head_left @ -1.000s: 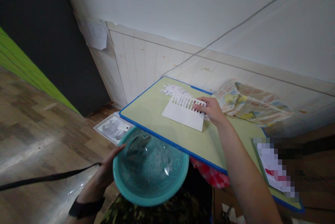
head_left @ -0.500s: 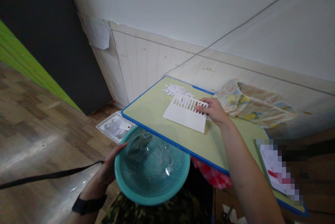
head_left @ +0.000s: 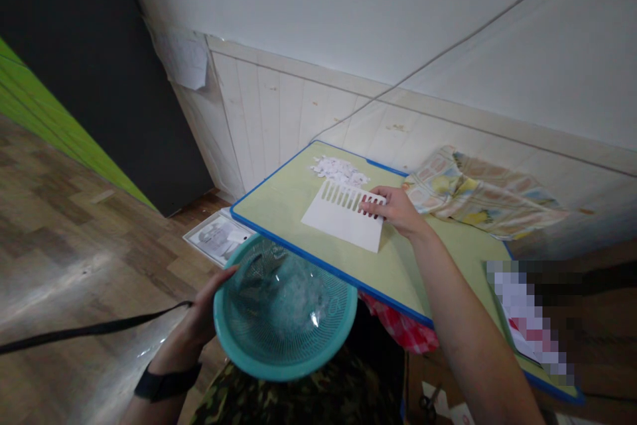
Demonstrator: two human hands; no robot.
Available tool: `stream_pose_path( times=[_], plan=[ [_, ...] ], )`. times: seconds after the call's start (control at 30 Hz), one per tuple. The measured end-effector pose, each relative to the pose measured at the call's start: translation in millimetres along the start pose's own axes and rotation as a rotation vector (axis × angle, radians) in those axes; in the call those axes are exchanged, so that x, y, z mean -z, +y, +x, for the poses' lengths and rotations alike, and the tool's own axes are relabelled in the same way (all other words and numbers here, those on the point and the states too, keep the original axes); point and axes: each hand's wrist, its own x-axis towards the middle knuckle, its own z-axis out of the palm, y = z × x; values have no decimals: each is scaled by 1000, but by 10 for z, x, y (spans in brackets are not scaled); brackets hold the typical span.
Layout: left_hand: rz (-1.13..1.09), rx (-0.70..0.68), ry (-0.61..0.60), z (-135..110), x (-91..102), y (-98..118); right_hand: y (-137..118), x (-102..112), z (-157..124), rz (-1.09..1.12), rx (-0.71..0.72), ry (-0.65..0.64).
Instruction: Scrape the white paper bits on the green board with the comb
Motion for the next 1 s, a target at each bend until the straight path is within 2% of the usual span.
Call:
stream_pose_path(
  times=[0.2, 0.43, 0.57, 0.77, 1.0],
  plan=[
    [25, -29, 12, -8, -16, 0, -27, -81, -6, 0, 4, -106],
    [5, -15, -22, 33, 61, -20, -113, -97, -57, 17, -53, -194],
    [17, -4, -34, 30, 88, -23, -136, -84, -70, 56, -65, -176],
    [18, -19, -25, 21, 78, -19, -92, -122, -34, 75, -23, -35],
    [40, -24, -17, -6, 50, -12, -112, -200, -65, 77, -56, -172]
  ],
)
